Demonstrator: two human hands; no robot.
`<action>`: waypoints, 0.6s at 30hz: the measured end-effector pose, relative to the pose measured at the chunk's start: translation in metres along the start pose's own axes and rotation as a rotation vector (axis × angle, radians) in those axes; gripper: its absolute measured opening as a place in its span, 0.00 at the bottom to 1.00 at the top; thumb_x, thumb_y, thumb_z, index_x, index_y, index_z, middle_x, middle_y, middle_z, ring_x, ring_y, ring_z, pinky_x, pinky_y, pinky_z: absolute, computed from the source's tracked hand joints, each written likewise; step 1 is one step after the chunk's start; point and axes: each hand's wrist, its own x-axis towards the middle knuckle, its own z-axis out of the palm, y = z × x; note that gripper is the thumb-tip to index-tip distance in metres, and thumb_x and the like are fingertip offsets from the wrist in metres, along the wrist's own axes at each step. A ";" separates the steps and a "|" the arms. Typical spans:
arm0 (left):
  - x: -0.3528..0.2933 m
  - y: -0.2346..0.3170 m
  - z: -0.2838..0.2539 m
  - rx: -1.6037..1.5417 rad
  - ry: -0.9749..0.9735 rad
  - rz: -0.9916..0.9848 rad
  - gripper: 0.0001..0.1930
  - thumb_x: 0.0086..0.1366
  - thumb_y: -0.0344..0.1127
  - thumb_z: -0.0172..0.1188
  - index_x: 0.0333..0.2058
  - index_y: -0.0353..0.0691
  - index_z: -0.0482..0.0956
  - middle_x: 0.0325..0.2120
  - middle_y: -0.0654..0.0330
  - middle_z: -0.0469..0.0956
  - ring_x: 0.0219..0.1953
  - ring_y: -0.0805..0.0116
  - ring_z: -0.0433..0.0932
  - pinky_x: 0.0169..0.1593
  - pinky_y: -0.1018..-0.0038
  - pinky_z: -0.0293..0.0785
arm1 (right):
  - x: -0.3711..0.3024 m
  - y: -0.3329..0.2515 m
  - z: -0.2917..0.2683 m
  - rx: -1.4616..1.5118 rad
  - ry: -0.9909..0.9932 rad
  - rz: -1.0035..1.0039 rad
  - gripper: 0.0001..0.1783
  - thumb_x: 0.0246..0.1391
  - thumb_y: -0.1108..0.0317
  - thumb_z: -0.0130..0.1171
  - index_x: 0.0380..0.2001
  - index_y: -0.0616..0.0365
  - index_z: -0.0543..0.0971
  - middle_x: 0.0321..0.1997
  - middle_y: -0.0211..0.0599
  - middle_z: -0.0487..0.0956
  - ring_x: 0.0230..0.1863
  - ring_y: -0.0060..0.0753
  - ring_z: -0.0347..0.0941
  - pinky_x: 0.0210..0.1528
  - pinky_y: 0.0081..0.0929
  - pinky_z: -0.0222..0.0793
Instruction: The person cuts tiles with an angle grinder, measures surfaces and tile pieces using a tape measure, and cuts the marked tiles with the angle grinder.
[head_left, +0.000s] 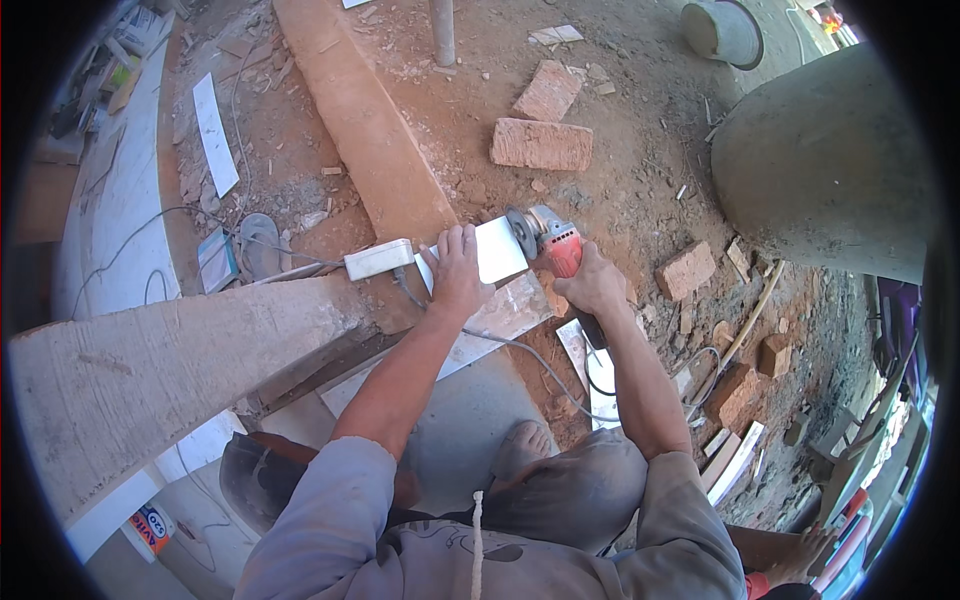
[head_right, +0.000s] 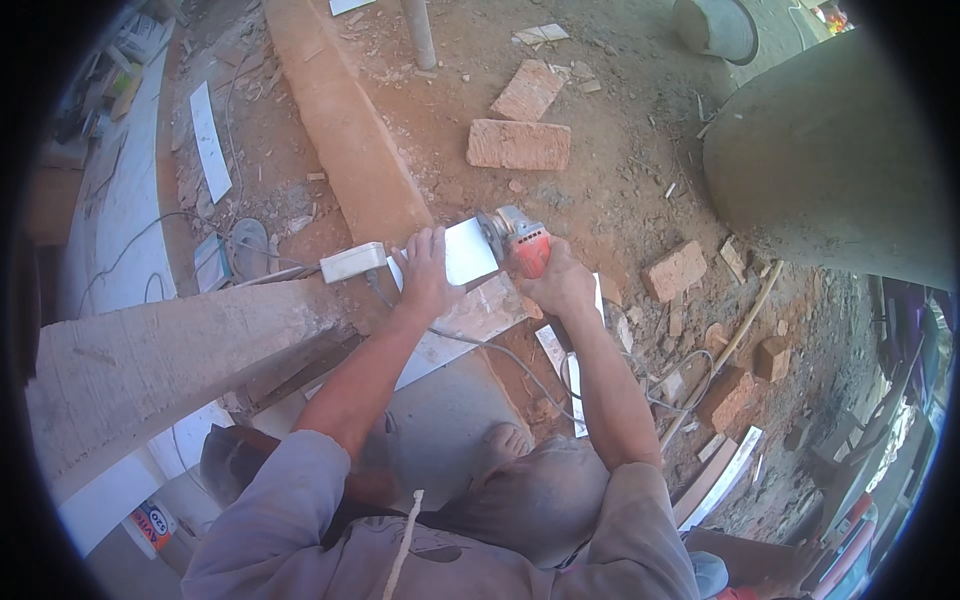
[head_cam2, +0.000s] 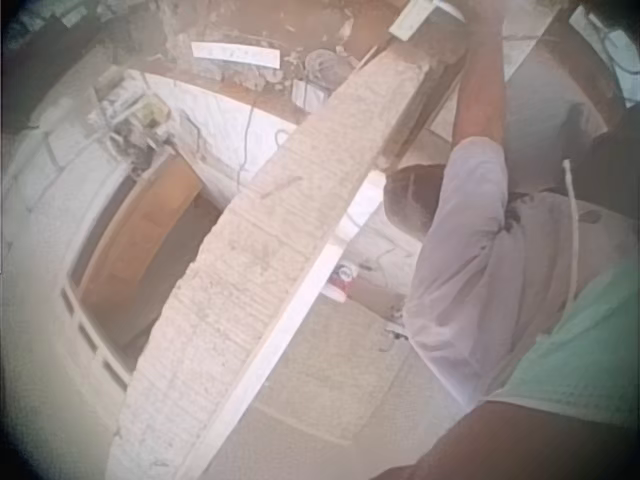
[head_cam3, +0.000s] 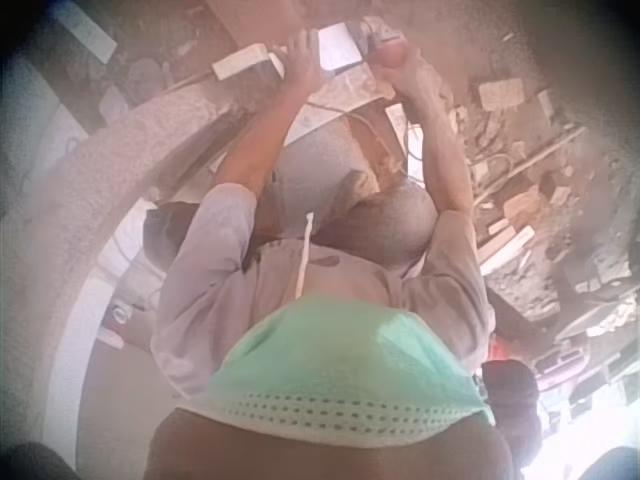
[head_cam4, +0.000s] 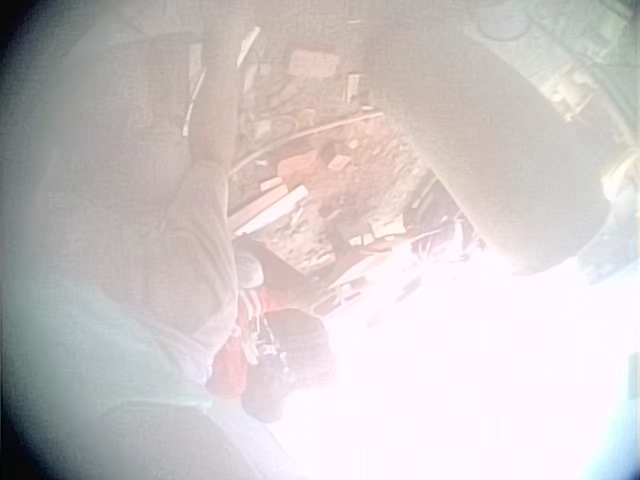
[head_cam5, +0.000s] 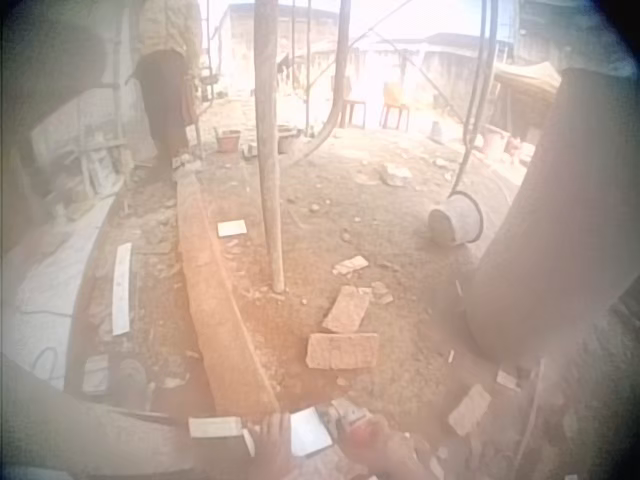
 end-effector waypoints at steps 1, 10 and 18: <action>-0.001 0.001 0.000 0.005 -0.001 -0.004 0.51 0.39 0.37 0.76 0.62 0.36 0.55 0.57 0.53 0.57 0.64 0.52 0.56 0.64 0.28 0.44 | 0.001 0.001 0.000 -0.001 -0.003 -0.004 0.45 0.37 0.53 0.65 0.60 0.56 0.64 0.47 0.54 0.80 0.50 0.53 0.78 0.53 0.41 0.71; -0.001 -0.001 0.001 -0.004 -0.003 -0.015 0.52 0.38 0.38 0.76 0.62 0.38 0.56 0.57 0.53 0.58 0.64 0.50 0.56 0.64 0.29 0.44 | 0.000 -0.002 -0.003 -0.013 -0.010 -0.017 0.45 0.37 0.50 0.65 0.60 0.58 0.65 0.48 0.54 0.80 0.50 0.54 0.78 0.53 0.41 0.72; -0.001 -0.003 0.002 -0.005 0.034 0.003 0.51 0.40 0.36 0.75 0.62 0.37 0.55 0.56 0.53 0.58 0.63 0.51 0.56 0.64 0.28 0.45 | -0.010 0.002 -0.004 -0.054 -0.041 0.017 0.43 0.38 0.53 0.65 0.58 0.56 0.64 0.46 0.55 0.81 0.49 0.53 0.78 0.52 0.41 0.72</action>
